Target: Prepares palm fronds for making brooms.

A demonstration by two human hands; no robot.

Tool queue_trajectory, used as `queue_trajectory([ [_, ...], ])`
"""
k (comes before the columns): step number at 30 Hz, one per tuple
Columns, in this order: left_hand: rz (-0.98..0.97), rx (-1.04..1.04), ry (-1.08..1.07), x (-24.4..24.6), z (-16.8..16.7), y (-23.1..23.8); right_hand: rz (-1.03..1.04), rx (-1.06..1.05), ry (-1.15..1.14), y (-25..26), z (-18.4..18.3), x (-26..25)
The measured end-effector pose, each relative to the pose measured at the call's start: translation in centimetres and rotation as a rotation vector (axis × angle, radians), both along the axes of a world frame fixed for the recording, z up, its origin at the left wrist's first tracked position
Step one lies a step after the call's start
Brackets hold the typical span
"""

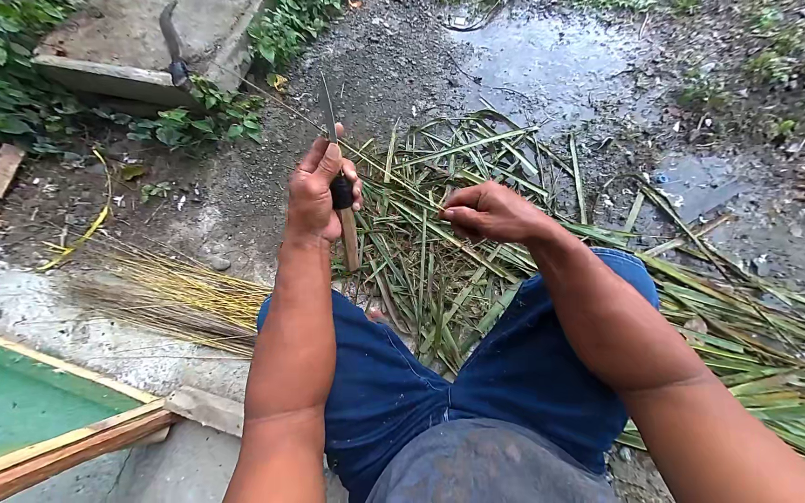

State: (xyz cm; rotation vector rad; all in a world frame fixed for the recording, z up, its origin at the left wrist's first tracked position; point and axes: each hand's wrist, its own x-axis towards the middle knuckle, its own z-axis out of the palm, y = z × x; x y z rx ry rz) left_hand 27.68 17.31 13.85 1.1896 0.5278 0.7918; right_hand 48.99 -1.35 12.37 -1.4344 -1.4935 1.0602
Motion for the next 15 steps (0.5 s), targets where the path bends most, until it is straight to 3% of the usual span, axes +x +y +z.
queue_trajectory([
  [4,-0.025,0.044,0.026,0.4,-0.4,-0.7,-0.096,0.035,-0.017,0.4,0.0,-0.6],
  [10,-0.254,0.098,0.195,2.1,-1.6,-4.7,-0.184,0.14,0.003,0.7,0.0,-1.1],
  [15,-0.023,0.004,0.037,0.3,-0.7,-0.5,-0.102,0.168,0.029,-0.1,0.0,-0.5],
])
